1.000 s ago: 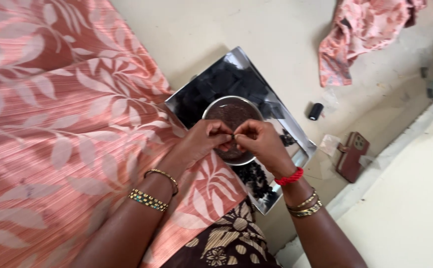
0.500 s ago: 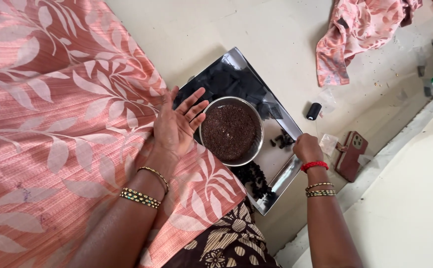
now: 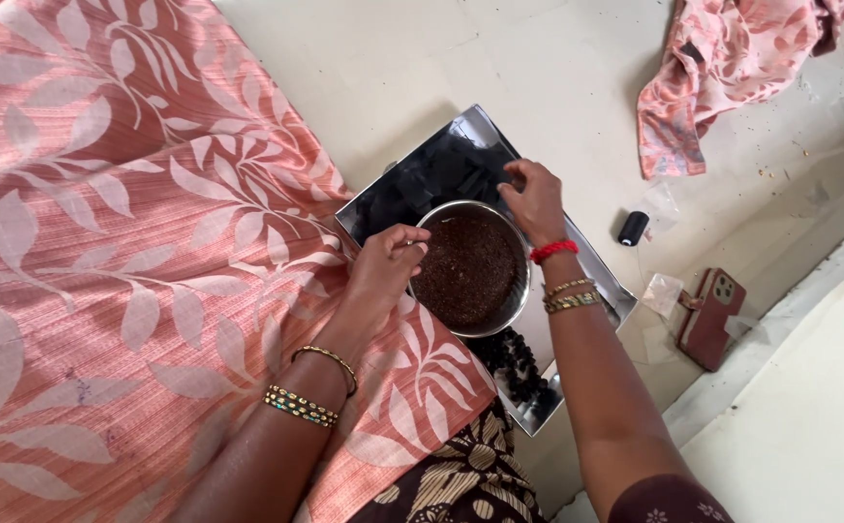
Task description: The person sorts and cleans small seeds or grains in a bowl by hand.
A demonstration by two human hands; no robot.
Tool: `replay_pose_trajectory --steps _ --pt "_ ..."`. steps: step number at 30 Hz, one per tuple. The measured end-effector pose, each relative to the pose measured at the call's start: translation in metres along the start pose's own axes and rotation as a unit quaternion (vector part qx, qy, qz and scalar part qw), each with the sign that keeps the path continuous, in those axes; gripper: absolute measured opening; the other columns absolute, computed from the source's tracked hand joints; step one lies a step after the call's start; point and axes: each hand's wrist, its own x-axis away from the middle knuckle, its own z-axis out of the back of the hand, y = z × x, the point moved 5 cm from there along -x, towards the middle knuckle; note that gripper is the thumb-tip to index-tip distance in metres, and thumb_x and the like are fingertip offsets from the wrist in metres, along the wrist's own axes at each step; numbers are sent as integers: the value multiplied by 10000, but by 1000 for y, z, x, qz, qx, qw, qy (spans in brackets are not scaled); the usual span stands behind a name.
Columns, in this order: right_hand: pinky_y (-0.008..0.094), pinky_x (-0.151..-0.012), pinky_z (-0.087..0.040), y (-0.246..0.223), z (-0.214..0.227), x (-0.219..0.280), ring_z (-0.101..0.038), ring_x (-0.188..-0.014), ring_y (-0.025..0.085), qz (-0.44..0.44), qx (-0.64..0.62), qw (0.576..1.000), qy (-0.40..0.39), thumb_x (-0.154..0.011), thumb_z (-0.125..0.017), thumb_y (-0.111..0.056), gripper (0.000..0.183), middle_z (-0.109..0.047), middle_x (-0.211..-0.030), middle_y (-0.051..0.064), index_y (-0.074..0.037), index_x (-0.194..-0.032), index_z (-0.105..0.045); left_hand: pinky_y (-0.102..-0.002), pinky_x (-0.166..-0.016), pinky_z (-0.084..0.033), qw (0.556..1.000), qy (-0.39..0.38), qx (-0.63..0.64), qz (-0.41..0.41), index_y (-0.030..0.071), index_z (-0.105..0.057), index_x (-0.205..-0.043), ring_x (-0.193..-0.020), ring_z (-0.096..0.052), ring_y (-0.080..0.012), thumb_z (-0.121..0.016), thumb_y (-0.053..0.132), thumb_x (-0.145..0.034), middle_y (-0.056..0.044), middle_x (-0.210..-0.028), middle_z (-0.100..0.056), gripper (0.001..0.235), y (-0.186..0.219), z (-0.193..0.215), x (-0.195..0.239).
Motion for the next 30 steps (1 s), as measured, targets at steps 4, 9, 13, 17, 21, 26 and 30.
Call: replay_pose_trajectory --steps 4,9,13,17,21,26,30 --pt "411 -857 -542 7 -25 -16 -660 -928 318 93 85 992 25 -769 -740 -32 331 -687 -1014 177 21 -1096 -738 -245 -754 -538 1000 4 8 -3 17 -715 -1139 -832 -617 -72 -637 102 -958 -7 -959 -696 215 -1 2 0" --pt "384 -849 -575 38 -25 -37 -687 -914 276 93 91 990 50 -892 -754 -55 55 -727 -976 127 -34 -916 -798 -254 -795 -562 999 -16 31 -21 6 -717 -1126 -907 -636 -85 -607 96 -982 -27 -1009 -695 203 -5 0 -2" --pt "357 -771 -586 6 17 -16 -686 -804 223 -39 -43 998 29 -917 -764 -89 71 -735 -935 143 -22 -934 -781 -255 -832 -584 1000 -20 20 -3 7 -712 -1119 -954 -661 -93 -585 113 -988 -30 -1040 -699 211 1 -3 -1" --pt "319 -768 -615 -12 27 26 -713 -800 189 -215 -388 895 -45 -949 -736 -69 60 -758 -941 141 -12 -966 -727 -277 -856 -592 999 -44 22 10 10 -699 -1139 -983 -677 -124 -580 144 -988 -46 -1087 -713 234 9 -6 3" --pt "308 -770 -632 -39 5 69 -746 -831 196 -282 -534 785 -137 -951 -703 -70 62 -764 -941 126 -15 -979 -694 -298 -870 -588 990 -53 130 12 1 -627 -1203 -1009 -684 -158 -657 173 -968 -79 -1117 -714 292 20 -7 10" --pt "312 -763 -627 -67 -26 104 -744 -845 191 -272 -544 769 -199 -961 -697 -65 64 -761 -947 115 -14 -1000 -706 -295 -824 -583 988 -31 152 16 22 -586 -1242 -956 -687 -134 -726 117 -914 -77 -1081 -730 369 12 -5 3" --pt "326 -774 -639 -69 -25 106 -742 -847 190 -237 -474 817 -228 -962 -712 -83 136 -764 -951 112 3 -1066 -723 -297 -752 -644 991 -25 123 -40 -110 -685 -1094 -800 -717 -148 -691 17 -943 -124 -950 -736 197 -6 -1 -8"
